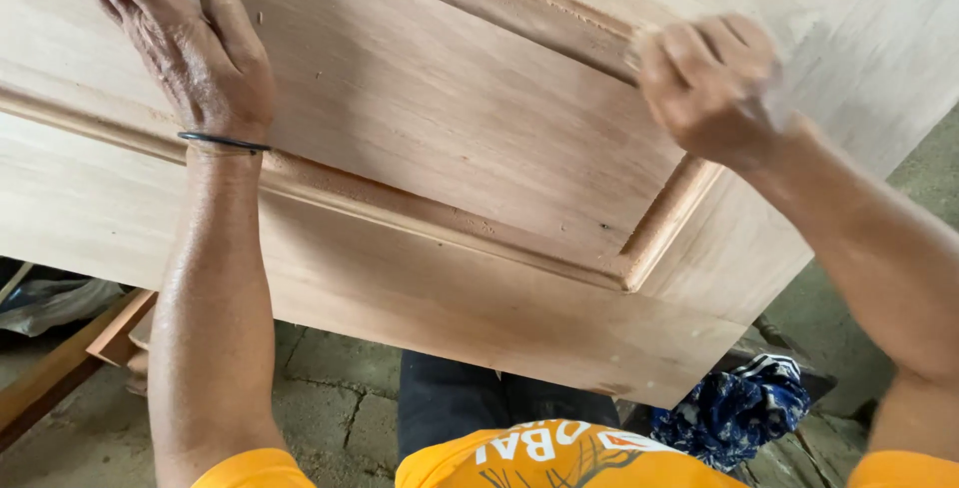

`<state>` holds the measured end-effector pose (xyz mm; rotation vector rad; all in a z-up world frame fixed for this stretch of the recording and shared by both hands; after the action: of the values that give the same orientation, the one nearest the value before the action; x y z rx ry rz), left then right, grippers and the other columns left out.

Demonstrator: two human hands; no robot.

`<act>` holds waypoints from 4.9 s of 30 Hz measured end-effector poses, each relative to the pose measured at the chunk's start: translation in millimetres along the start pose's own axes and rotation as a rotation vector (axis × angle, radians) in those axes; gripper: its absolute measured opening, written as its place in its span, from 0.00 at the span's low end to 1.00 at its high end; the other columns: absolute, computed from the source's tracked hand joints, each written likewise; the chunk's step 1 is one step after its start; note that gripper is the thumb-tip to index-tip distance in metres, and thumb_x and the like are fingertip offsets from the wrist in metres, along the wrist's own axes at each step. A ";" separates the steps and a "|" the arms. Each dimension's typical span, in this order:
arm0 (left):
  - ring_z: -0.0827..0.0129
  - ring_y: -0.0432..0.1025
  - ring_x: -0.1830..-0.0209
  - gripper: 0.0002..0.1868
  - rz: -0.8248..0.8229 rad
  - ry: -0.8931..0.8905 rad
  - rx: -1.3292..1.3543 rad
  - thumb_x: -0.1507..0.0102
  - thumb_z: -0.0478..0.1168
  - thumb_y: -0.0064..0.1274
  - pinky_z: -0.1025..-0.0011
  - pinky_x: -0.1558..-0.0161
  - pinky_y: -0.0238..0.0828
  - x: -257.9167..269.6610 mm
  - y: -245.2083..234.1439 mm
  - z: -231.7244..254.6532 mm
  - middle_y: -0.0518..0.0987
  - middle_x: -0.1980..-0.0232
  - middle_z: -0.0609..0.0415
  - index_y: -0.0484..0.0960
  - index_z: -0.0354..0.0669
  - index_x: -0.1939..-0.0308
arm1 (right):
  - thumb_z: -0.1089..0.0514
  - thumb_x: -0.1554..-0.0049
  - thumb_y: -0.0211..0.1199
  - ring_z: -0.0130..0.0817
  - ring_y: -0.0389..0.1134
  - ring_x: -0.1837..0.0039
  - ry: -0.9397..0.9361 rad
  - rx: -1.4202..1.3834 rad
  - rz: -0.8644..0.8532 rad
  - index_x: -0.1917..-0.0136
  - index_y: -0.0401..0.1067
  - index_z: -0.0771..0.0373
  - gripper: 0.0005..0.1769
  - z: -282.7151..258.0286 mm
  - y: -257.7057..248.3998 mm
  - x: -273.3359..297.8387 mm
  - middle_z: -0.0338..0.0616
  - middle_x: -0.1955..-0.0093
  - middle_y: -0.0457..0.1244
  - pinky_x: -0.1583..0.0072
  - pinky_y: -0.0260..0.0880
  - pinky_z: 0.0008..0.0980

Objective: The person sands the surface of a wooden door using a piece of sandpaper. They work on the flat panels and the raised edges of the door, moving the sandpaper back and forth to smooth the wood. A chisel and a roll of sandpaper are visible on the door during the process.

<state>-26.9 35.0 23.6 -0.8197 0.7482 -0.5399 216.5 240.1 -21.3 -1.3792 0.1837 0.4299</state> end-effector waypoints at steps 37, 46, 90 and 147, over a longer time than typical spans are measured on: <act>0.56 0.56 0.54 0.10 0.045 -0.221 0.211 0.49 0.38 0.37 0.48 0.40 0.37 5.0 2.6 -37.0 0.61 0.62 0.46 0.59 0.40 0.66 | 0.66 0.47 0.57 0.26 0.54 0.69 -0.097 -0.004 0.027 0.65 0.65 0.62 0.05 -43.6 31.5 -161.9 0.38 0.69 0.54 0.68 0.53 0.22; 0.54 0.56 0.50 0.08 0.143 -0.319 0.498 0.55 0.29 0.35 0.56 0.39 0.38 8.5 -10.0 -49.3 0.64 0.66 0.44 0.61 0.35 0.72 | 0.60 0.42 0.50 0.27 0.53 0.68 -0.149 -0.047 0.056 0.65 0.57 0.60 0.10 -89.0 78.9 -316.3 0.37 0.68 0.51 0.69 0.53 0.22; 0.54 0.63 0.63 0.06 0.191 -0.310 0.305 0.45 0.25 0.30 0.63 0.58 0.59 21.4 15.6 -57.0 0.64 0.66 0.43 0.61 0.33 0.65 | 0.63 0.51 0.54 0.37 0.57 0.60 0.208 -0.339 -0.326 0.55 0.63 0.62 0.09 33.8 -30.6 23.8 0.45 0.61 0.56 0.57 0.60 0.31; 0.57 0.56 0.56 0.06 -0.315 0.337 0.182 0.41 0.40 0.47 0.58 0.45 0.48 -2.6 70.1 10.8 0.63 0.62 0.53 0.74 0.46 0.61 | 0.63 0.50 0.62 0.51 0.58 0.68 1.189 0.182 -0.046 0.69 0.60 0.65 0.12 -25.8 -24.6 53.8 0.49 0.73 0.54 0.64 0.58 0.40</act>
<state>-10.2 82.0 -26.8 -0.6867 0.8670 -1.0319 278.3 221.9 -23.9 -1.3011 1.1228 -0.4904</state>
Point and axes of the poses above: each hand's wrist, its own x-axis away from the middle knuckle, its own y-axis out of the palm, z = x × y, the point moved 5 cm from there along -x, towards the middle knuckle
